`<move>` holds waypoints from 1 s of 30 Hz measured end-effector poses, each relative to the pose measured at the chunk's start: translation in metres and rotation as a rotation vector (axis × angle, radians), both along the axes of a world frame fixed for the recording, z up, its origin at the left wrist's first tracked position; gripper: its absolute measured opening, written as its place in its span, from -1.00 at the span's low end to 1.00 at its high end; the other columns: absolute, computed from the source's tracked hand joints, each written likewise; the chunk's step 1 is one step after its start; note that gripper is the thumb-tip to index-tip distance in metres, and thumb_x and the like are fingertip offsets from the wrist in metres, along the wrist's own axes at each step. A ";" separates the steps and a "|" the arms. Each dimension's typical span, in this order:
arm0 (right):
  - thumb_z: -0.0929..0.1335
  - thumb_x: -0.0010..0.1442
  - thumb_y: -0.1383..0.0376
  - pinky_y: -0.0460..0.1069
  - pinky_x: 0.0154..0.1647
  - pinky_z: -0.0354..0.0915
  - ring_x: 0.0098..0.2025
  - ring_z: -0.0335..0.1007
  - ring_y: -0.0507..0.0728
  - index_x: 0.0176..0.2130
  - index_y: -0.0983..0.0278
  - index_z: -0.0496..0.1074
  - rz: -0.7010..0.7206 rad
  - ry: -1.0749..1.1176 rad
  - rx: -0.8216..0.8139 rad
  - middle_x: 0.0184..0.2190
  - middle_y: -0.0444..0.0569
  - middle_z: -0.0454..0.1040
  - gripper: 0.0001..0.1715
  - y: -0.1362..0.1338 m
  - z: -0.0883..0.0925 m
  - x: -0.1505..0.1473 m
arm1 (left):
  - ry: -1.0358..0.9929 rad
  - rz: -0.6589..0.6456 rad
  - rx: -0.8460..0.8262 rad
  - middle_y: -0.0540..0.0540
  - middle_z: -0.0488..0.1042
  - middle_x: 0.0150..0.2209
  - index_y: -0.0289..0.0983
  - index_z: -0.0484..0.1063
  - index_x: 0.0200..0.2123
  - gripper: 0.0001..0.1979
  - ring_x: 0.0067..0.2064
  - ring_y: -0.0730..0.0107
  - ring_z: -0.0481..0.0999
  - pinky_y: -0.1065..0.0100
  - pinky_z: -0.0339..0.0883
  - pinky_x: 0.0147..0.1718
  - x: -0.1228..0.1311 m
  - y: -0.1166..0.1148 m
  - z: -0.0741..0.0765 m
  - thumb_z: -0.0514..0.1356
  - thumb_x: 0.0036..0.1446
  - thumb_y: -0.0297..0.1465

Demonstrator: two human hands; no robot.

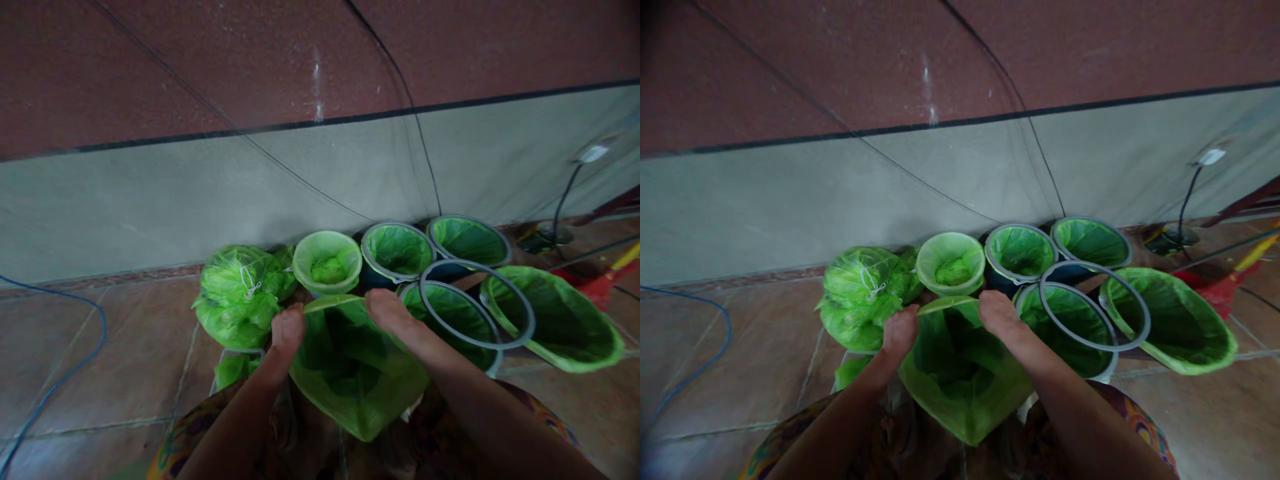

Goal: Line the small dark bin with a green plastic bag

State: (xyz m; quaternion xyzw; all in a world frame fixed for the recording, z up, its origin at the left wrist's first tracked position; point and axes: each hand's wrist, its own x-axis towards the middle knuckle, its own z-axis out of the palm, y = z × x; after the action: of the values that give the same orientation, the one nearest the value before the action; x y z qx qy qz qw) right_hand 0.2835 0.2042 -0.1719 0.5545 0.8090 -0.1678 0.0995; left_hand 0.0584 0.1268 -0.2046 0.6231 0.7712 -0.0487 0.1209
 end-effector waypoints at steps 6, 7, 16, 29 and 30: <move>0.40 0.14 0.17 0.09 -0.05 0.32 0.07 0.43 0.35 0.09 0.35 0.45 -0.007 -0.111 -0.193 0.05 0.24 0.48 -0.44 0.000 0.008 0.016 | -0.029 -0.014 0.026 -0.19 0.59 -0.24 -0.23 0.46 -0.12 -0.67 -0.17 0.19 0.60 0.34 0.35 -0.25 0.003 -0.001 0.001 -0.10 0.31 -0.47; 0.44 0.08 0.16 0.12 0.02 0.29 0.13 0.37 0.37 0.20 0.32 0.34 0.011 -0.067 -0.144 0.14 0.24 0.40 -0.26 -0.004 0.006 0.012 | -0.036 -0.028 0.029 -0.18 0.59 -0.22 -0.23 0.45 -0.12 -0.68 -0.16 0.20 0.59 0.35 0.35 -0.24 0.006 -0.001 0.002 -0.09 0.31 -0.46; 0.19 0.31 0.37 0.08 0.03 0.25 0.01 0.43 0.24 -0.12 0.28 0.52 0.141 0.044 0.094 -0.10 0.09 0.55 -0.65 -0.013 -0.003 -0.021 | -0.065 -0.116 0.016 -0.17 0.57 -0.14 -0.25 0.44 -0.09 -0.69 -0.11 0.26 0.58 0.35 0.36 -0.17 0.022 0.001 0.008 -0.08 0.34 -0.38; 0.32 0.16 0.34 0.09 -0.10 0.35 0.04 0.46 0.35 -0.05 0.41 0.56 -0.195 -0.304 -0.206 -0.02 0.30 0.52 -0.61 0.013 0.014 0.027 | -0.041 0.005 -0.088 -0.23 0.59 -0.19 -0.27 0.44 -0.04 -0.66 -0.11 0.16 0.59 0.27 0.38 -0.18 -0.004 -0.004 0.010 -0.10 0.32 -0.44; 0.37 0.12 0.31 0.13 -0.04 0.33 0.09 0.42 0.37 0.03 0.38 0.51 -0.154 -0.287 -0.192 0.04 0.28 0.48 -0.53 0.009 0.013 0.023 | -0.053 0.003 -0.080 -0.22 0.59 -0.19 -0.27 0.44 -0.05 -0.67 -0.11 0.18 0.59 0.28 0.37 -0.16 -0.002 -0.004 0.011 -0.09 0.31 -0.43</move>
State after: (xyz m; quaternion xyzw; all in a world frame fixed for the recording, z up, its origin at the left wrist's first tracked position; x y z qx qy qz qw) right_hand 0.3067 0.2134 -0.1589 0.6210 0.7219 -0.1705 0.2532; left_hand 0.0560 0.1226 -0.1940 0.6178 0.7661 -0.0628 0.1659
